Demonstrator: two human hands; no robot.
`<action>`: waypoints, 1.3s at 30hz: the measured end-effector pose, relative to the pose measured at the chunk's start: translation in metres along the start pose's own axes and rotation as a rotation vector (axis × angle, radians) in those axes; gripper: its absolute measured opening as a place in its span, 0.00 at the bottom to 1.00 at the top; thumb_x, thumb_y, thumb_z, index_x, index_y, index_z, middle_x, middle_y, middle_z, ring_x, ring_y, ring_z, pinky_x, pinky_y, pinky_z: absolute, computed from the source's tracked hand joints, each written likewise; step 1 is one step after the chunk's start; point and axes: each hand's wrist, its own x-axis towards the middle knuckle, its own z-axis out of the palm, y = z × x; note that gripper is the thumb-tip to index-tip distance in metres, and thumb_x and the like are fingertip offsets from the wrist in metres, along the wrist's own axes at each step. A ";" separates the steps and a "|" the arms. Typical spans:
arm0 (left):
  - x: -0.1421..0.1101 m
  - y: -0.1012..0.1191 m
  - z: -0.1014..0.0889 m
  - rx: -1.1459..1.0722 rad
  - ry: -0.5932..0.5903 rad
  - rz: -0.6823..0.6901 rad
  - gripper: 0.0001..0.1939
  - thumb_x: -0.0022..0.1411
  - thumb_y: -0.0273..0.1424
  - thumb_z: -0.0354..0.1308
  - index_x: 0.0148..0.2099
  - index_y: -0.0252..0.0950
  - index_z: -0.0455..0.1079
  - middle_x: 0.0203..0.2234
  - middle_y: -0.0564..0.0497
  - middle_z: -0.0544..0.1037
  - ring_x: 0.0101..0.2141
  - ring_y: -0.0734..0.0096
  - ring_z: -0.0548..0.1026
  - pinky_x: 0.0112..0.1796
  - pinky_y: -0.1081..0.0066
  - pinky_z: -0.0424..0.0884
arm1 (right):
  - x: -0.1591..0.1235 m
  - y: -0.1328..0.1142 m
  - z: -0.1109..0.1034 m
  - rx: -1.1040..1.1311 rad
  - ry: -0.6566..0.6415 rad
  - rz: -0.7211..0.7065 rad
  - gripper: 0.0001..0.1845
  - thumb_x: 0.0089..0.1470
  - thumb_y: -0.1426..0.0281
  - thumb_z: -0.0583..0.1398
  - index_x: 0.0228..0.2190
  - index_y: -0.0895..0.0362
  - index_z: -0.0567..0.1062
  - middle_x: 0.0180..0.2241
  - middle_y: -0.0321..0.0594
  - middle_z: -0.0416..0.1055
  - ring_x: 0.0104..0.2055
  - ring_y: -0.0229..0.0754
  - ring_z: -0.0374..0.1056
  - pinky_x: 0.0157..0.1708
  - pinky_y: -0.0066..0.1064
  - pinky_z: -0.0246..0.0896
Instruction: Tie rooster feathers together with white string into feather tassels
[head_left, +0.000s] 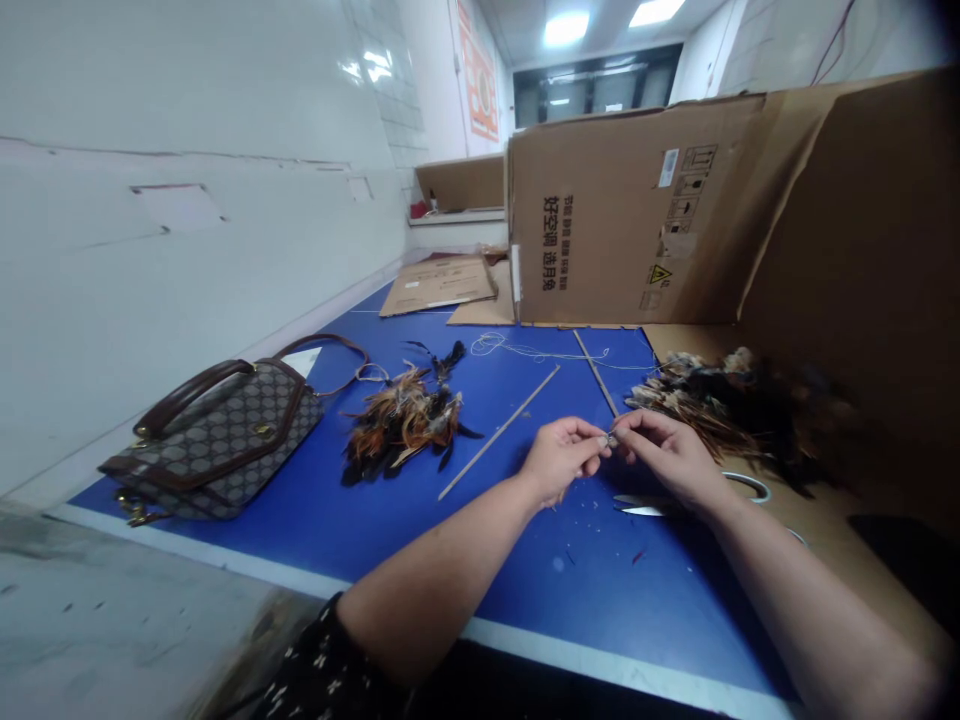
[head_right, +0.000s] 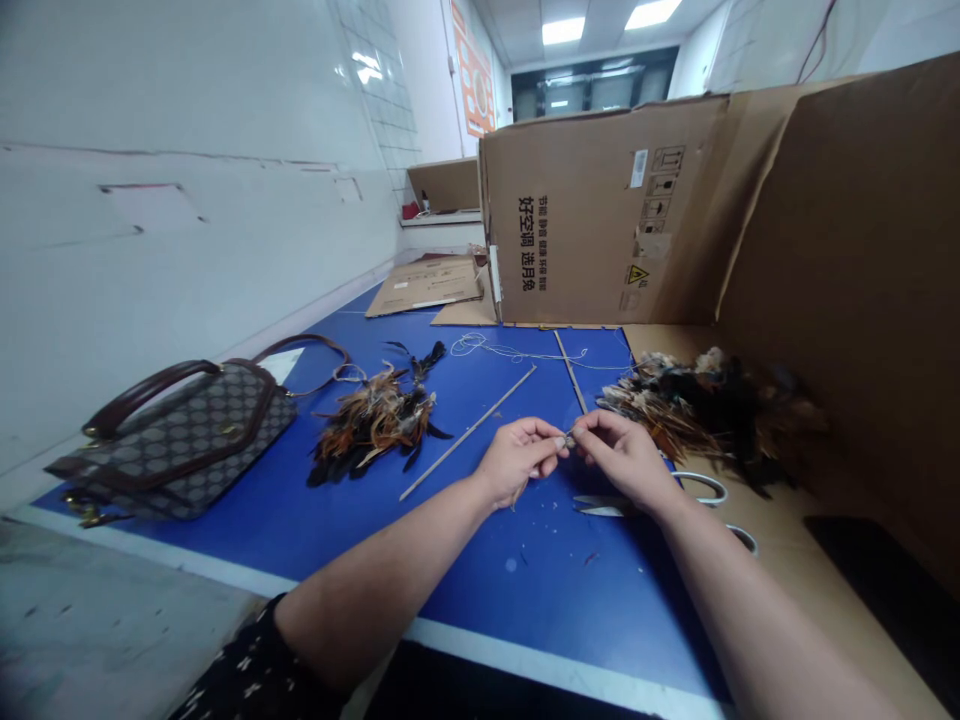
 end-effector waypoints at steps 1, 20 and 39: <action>0.000 -0.001 0.000 0.004 -0.015 -0.021 0.18 0.51 0.36 0.72 0.38 0.30 0.72 0.27 0.47 0.80 0.18 0.81 0.68 0.18 0.78 0.54 | 0.000 0.002 0.001 0.025 -0.004 0.038 0.17 0.62 0.52 0.63 0.36 0.54 0.76 0.28 0.37 0.74 0.26 0.39 0.66 0.30 0.31 0.64; 0.006 -0.007 -0.001 -0.067 0.050 -0.014 0.17 0.52 0.36 0.71 0.37 0.30 0.72 0.26 0.48 0.78 0.18 0.80 0.69 0.18 0.77 0.56 | -0.001 -0.004 0.003 -0.464 0.070 -0.344 0.10 0.63 0.61 0.62 0.38 0.52 0.80 0.34 0.44 0.74 0.34 0.47 0.68 0.34 0.39 0.66; 0.011 -0.016 -0.005 -0.030 0.117 -0.017 0.13 0.57 0.34 0.69 0.37 0.30 0.72 0.24 0.48 0.77 0.20 0.77 0.71 0.22 0.76 0.62 | -0.004 -0.003 0.007 -0.615 0.062 -0.369 0.04 0.63 0.66 0.60 0.37 0.52 0.74 0.35 0.43 0.72 0.33 0.46 0.69 0.34 0.38 0.64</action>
